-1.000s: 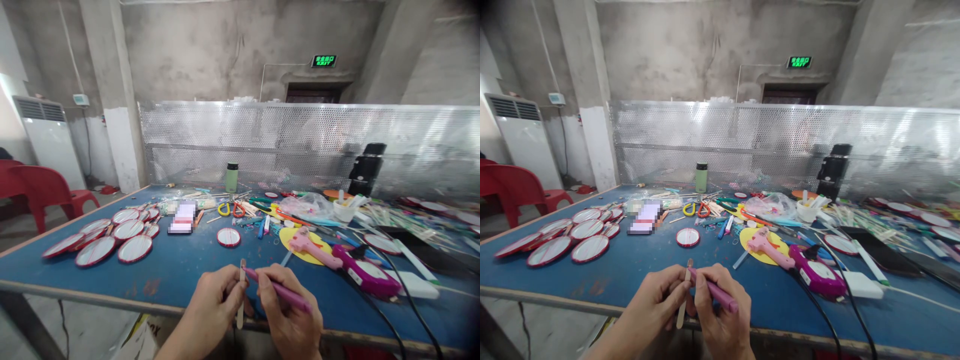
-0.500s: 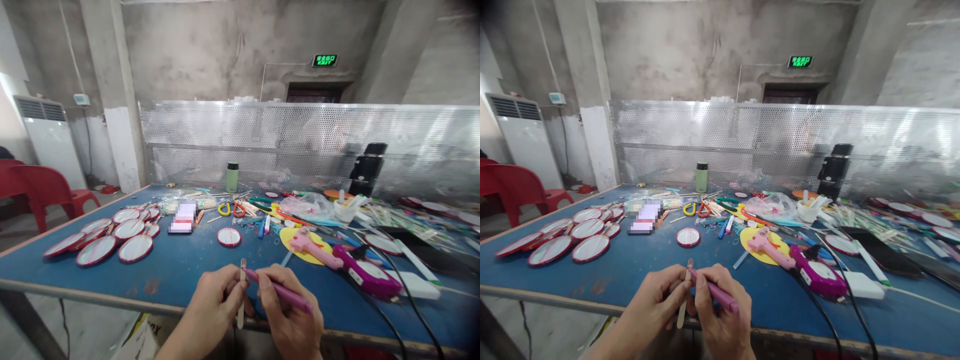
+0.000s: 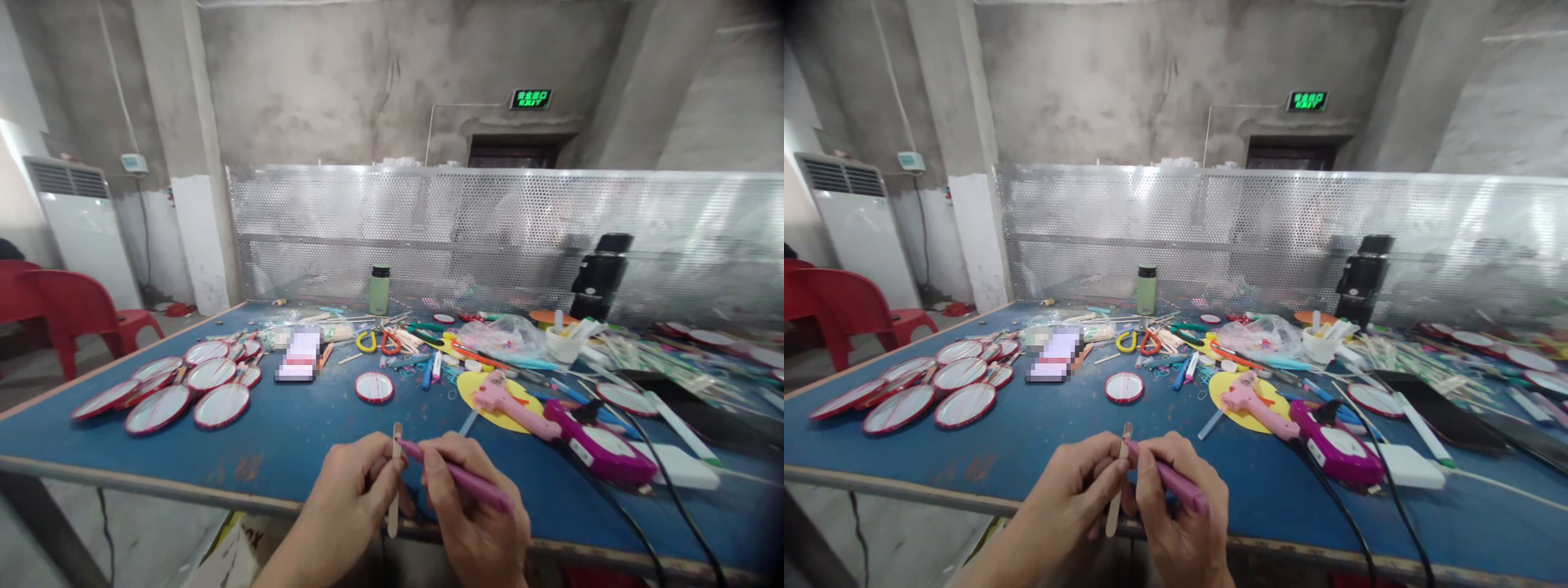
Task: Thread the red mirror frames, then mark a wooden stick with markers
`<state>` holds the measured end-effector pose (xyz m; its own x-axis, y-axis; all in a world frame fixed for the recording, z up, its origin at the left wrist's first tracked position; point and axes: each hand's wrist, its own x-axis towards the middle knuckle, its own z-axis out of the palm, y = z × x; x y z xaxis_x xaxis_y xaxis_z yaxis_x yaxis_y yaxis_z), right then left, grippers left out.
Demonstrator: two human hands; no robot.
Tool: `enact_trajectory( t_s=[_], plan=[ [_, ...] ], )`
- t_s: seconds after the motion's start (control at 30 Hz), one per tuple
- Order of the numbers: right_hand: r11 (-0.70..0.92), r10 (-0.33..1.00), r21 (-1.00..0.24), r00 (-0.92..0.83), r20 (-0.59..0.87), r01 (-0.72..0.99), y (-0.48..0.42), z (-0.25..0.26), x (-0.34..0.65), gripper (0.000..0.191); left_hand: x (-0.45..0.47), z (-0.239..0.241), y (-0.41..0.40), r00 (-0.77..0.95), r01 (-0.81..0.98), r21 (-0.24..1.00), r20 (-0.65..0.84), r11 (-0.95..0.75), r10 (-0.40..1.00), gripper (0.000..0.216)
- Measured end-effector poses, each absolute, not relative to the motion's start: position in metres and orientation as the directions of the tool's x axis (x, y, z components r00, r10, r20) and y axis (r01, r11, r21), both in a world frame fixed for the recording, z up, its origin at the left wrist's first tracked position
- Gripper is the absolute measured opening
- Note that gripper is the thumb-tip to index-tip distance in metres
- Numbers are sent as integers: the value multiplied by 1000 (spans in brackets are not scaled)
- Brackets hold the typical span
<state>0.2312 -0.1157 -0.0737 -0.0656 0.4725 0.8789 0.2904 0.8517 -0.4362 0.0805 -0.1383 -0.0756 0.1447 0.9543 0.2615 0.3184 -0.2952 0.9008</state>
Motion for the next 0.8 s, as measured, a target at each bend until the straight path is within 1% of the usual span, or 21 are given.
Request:
enact_trajectory(
  t_s=[0.1, 0.3, 0.53, 0.8],
  plan=[
    [856, 469, -430, -80, 879, 288, -115, -74, 232, 17, 80, -76, -139, 145, 310, 904, 262, -295, 954, 33],
    [843, 497, -474, -31, 867, 254, -116, -75, 231, 17, 80, -78, -137, 146, 292, 913, 251, -284, 957, 32],
    [842, 478, -438, -59, 876, 315, -114, -75, 232, 17, 82, -78, -135, 152, 285, 919, 236, -271, 960, 37],
    [859, 457, -415, -85, 885, 300, -112, -78, 232, 18, 82, -79, -134, 169, 269, 923, 238, -276, 957, 40]
  ],
)
